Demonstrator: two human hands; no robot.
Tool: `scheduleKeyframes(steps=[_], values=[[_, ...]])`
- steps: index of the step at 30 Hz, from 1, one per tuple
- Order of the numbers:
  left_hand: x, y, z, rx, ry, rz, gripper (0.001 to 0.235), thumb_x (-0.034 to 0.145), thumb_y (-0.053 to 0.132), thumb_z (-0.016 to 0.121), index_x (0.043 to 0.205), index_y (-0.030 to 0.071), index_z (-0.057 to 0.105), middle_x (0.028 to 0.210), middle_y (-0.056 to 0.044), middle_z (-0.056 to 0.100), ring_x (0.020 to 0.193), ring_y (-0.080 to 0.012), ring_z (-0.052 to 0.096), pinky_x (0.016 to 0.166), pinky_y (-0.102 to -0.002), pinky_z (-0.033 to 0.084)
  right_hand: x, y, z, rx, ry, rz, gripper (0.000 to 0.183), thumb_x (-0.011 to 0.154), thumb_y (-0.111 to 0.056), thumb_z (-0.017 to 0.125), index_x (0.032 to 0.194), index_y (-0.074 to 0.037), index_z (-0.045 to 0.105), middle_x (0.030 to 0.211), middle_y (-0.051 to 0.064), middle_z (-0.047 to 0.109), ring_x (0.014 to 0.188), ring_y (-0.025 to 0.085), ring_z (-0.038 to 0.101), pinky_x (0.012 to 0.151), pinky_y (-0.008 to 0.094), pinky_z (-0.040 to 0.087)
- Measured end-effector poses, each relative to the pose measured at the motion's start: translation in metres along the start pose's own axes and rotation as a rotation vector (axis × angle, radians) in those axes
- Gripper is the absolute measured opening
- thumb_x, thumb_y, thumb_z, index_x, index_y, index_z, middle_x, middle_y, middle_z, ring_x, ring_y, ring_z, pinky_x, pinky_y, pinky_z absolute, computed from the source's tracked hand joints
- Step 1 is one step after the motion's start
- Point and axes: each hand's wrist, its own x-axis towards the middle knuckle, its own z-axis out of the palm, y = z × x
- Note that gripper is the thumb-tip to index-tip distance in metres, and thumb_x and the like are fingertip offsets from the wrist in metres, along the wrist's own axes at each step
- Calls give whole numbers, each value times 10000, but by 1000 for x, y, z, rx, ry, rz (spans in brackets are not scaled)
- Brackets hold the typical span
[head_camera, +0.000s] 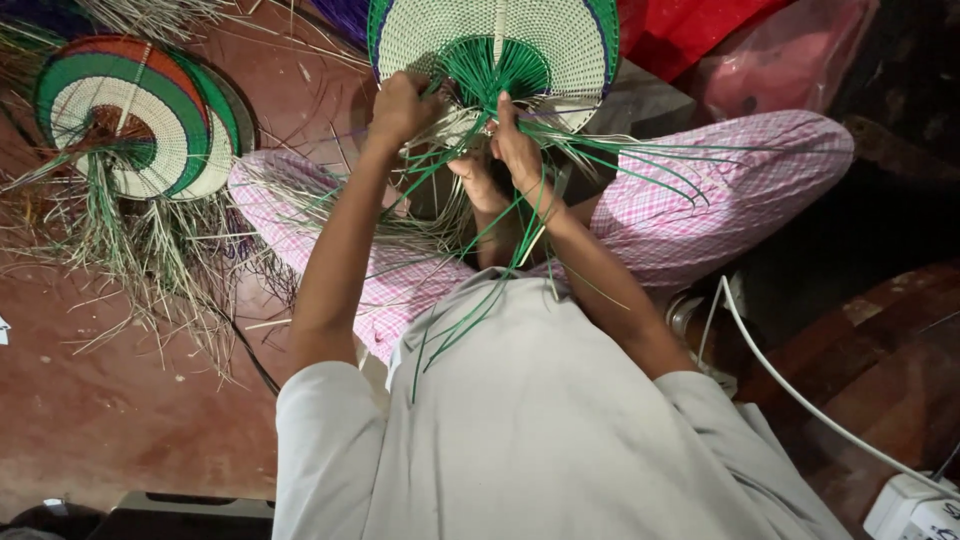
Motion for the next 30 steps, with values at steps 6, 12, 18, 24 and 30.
scheduleKeyframes(steps=[6,12,18,24,30], values=[[-27,19,-24,-57,-184,70,119,893,141,530,803,67,556,720,-46,556,540,-100,487,478,-187,452,-9,-4,-1,41,16,39,615,644,-731,271,379,-176,266,377,-22,356,454,151,487,590,266,366],[-9,1,-14,-59,-106,175,352,949,315,454,684,105,548,585,-3,552,434,-78,441,425,-228,371,12,7,5,12,0,18,633,655,-731,263,373,-163,257,366,-9,361,454,168,504,586,271,372],[-38,42,-15,-89,-89,289,326,942,244,481,642,117,491,557,16,480,476,-93,422,471,-219,386,13,7,7,9,85,-83,588,705,-666,260,491,-159,466,366,-24,402,453,156,514,611,277,410],[-66,69,-14,-286,-308,181,192,942,221,347,832,87,430,797,-62,649,512,-104,604,415,-196,488,39,20,9,-137,44,0,669,640,-751,197,376,-146,310,381,14,431,550,204,597,685,292,425],[-62,68,38,357,-203,206,145,854,142,460,897,15,516,838,-158,610,737,-350,596,591,-444,469,17,10,-15,235,-277,-172,539,656,-701,367,457,-202,404,406,-39,397,394,72,390,433,200,243]])
